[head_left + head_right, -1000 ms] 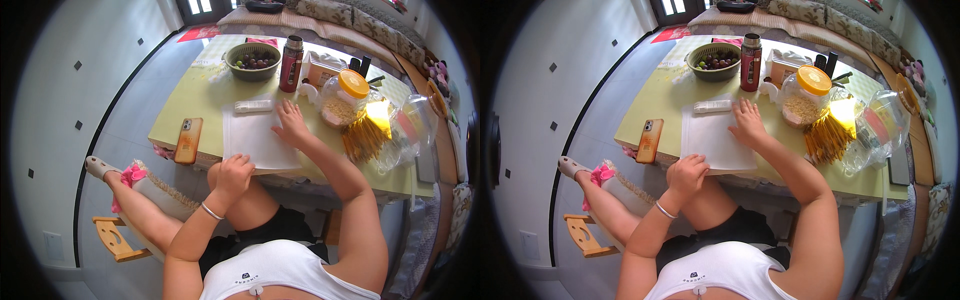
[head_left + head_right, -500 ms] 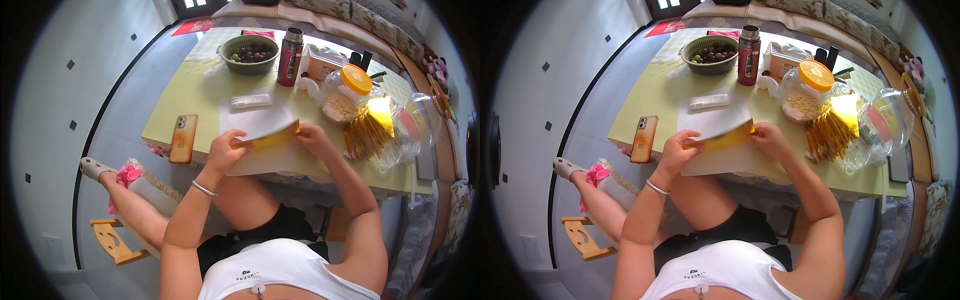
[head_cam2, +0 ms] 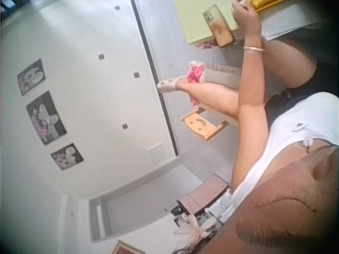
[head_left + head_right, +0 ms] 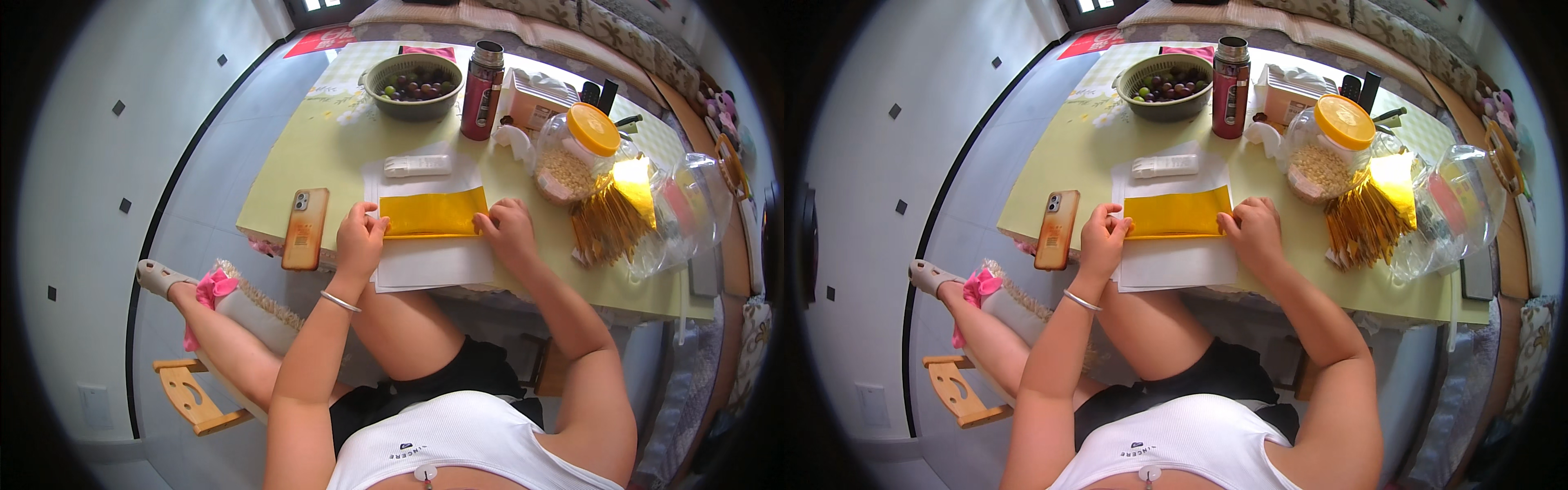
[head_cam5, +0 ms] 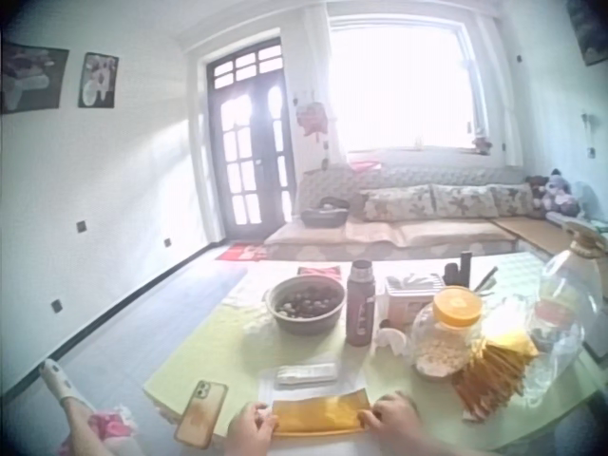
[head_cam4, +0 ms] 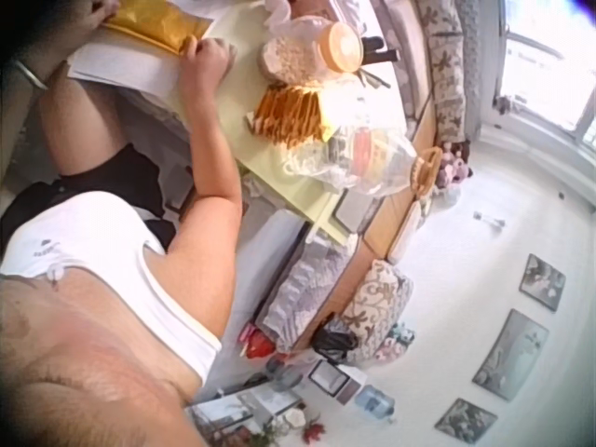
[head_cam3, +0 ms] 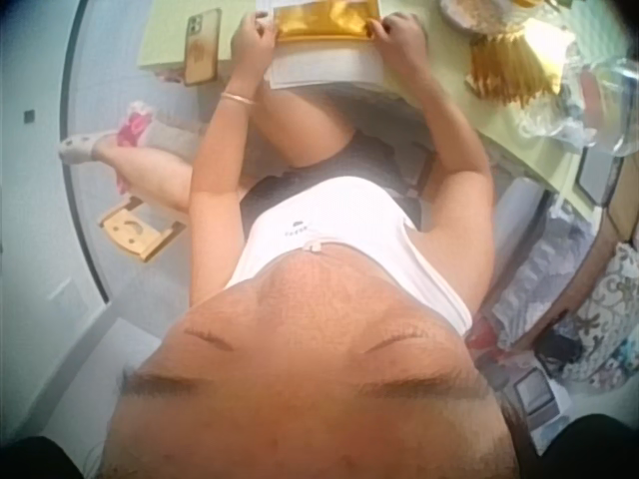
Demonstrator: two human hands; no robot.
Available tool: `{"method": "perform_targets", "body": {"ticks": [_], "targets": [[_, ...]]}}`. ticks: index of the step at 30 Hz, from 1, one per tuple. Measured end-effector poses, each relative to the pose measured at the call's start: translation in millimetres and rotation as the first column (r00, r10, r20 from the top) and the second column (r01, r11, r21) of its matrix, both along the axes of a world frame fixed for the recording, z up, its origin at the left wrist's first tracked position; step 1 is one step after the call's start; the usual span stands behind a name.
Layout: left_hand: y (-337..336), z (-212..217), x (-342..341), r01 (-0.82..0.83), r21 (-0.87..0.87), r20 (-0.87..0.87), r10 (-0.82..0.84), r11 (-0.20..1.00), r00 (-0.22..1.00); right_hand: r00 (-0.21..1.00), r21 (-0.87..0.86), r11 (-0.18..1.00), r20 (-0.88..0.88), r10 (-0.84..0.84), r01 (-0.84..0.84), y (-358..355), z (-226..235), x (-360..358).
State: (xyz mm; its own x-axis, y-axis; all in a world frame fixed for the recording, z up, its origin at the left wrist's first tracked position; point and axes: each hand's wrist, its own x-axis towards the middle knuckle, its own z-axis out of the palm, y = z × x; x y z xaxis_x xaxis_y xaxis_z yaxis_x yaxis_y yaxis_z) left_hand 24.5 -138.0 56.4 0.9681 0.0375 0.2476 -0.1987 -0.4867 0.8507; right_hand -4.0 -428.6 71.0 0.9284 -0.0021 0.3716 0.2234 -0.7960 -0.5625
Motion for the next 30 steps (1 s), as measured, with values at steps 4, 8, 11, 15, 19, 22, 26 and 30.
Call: {"method": "perform_targets", "body": {"ticks": [4,8,11,15,19,22,26,30], "targets": [[-10,4,8,-0.06,0.26,0.136,0.025,0.964,0.99,0.998,-0.136,0.989,0.034,-0.055,0.06,3,-4,8],[-12,-2,12,-0.117,0.414,0.234,0.019,0.902,0.972,0.989,-0.229,0.965,0.102,-0.107,0.128,8,-9,9],[-11,-7,11,-0.157,0.482,0.254,0.034,0.862,0.967,0.985,-0.243,0.959,0.126,-0.12,0.148,10,-10,9],[-13,1,7,-0.162,0.515,0.299,0.001,0.842,0.954,0.978,-0.311,0.93,0.136,-0.159,0.195,10,-15,10],[-17,6,5,-0.183,0.577,0.311,-0.007,0.796,0.95,0.976,-0.348,0.913,0.125,-0.179,0.212,13,-14,8],[-14,1,8,-0.185,0.62,0.323,-0.033,0.762,0.946,0.977,-0.361,0.91,0.133,-0.167,0.205,15,-13,8],[-21,12,7,-0.231,0.643,0.427,-0.091,0.73,0.9,0.979,-0.357,0.912,0.115,-0.171,0.201,13,-13,8],[-18,23,14,0.016,0.642,0.459,-0.4,0.767,0.794,0.98,-0.341,0.92,0.113,-0.164,0.193,14,-10,6]]}}
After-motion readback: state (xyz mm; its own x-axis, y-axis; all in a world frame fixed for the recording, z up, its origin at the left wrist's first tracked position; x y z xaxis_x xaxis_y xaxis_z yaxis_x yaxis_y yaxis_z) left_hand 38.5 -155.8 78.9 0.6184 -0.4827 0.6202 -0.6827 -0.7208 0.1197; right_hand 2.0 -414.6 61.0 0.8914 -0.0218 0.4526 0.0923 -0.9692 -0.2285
